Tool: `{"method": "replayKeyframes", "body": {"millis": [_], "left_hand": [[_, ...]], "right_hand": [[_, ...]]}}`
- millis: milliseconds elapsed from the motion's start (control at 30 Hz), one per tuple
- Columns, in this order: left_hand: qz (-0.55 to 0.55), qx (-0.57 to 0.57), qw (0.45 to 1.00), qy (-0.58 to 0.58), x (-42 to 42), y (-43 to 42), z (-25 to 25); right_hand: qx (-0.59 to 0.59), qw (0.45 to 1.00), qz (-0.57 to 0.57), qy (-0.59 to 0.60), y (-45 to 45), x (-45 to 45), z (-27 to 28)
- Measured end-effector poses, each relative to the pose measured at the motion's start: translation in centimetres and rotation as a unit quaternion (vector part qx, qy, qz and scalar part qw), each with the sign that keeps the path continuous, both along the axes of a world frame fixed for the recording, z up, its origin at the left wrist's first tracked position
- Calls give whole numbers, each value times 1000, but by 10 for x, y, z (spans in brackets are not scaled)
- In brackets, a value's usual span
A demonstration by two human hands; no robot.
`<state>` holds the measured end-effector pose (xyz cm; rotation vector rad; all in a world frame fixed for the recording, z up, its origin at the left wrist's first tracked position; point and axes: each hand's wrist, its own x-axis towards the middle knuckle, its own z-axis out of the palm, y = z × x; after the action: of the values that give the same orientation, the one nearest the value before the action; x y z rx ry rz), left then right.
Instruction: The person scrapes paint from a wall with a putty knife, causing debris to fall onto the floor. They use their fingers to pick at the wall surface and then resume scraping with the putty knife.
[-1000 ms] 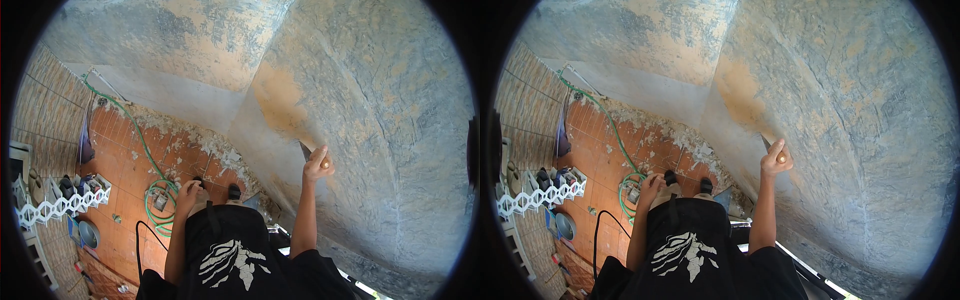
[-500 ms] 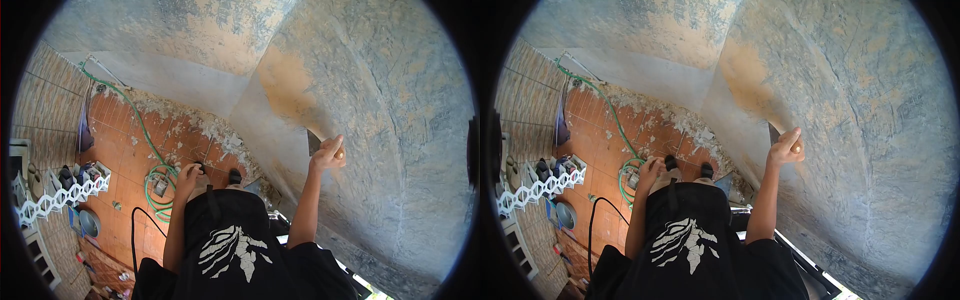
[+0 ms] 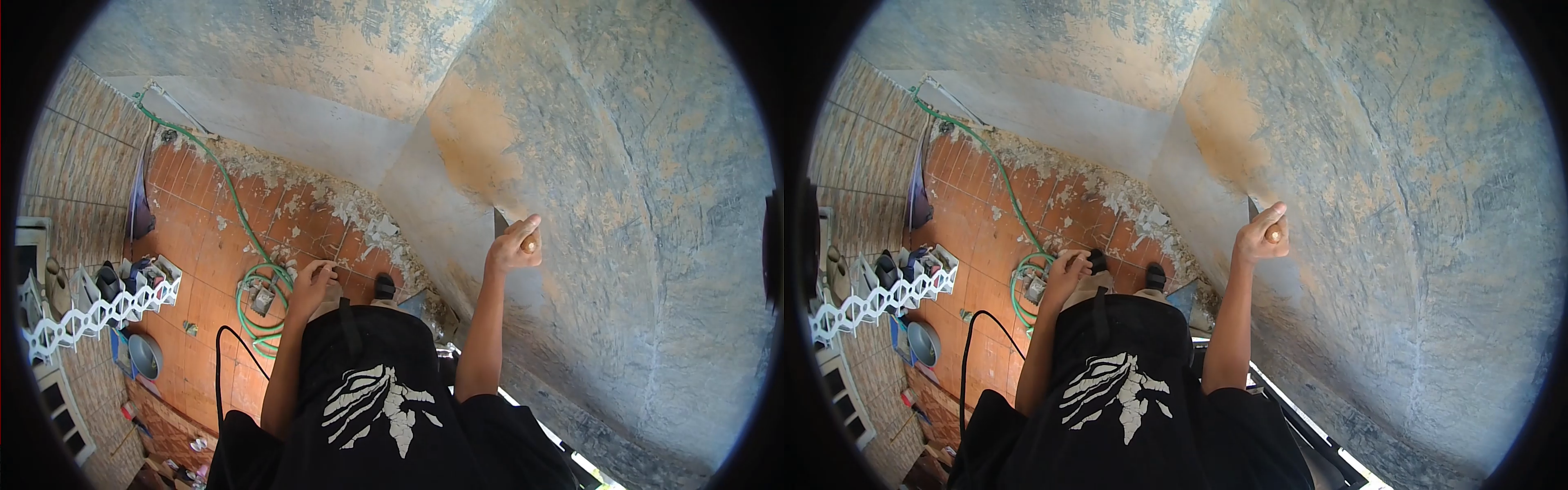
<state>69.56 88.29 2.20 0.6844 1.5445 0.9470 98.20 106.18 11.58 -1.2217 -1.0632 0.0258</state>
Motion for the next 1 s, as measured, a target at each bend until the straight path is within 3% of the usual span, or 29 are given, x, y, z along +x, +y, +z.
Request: {"method": "replayKeyframes", "body": {"millis": [367,833,1000], "left_hand": [[24,-11,1000,1,-8,1,-3],[44,-12,999,-26,-10,13,3],[28,-7,999,-17,-16,7,-5]], "right_hand": [[7,999,19,36,-16,3,32],[-25,994,-26,-102,-3,3,3],[-41,997,-1,-60,-12,-1,22]]}}
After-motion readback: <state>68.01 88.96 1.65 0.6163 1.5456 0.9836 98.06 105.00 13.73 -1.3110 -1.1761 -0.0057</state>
